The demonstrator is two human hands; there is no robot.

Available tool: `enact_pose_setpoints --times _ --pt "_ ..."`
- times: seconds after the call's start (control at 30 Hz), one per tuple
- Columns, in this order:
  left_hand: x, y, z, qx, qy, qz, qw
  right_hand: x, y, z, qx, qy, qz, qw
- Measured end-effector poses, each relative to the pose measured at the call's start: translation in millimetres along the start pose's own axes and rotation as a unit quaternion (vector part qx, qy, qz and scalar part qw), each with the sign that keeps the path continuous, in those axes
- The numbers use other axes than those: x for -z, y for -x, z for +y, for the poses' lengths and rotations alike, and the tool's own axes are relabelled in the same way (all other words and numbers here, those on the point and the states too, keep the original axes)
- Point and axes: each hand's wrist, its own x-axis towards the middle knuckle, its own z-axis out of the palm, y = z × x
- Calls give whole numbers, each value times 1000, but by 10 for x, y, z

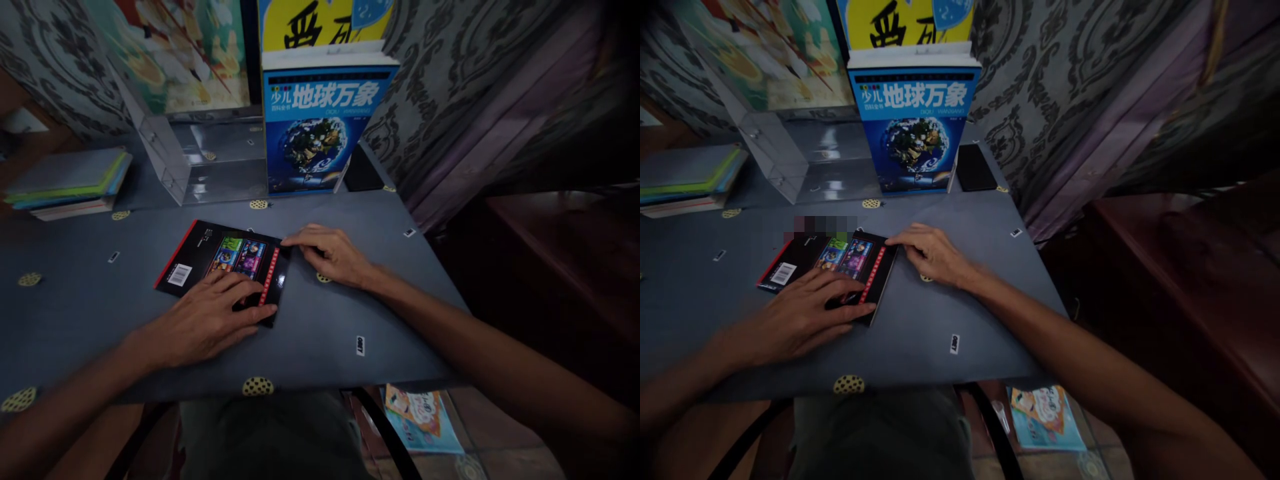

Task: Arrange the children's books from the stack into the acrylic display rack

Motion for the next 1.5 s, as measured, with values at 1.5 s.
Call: enact_pose_setpoints --times 1.5 --pt "-123 239 -287 40 -92 12 995 21 16 -129 38 48 -25 998"
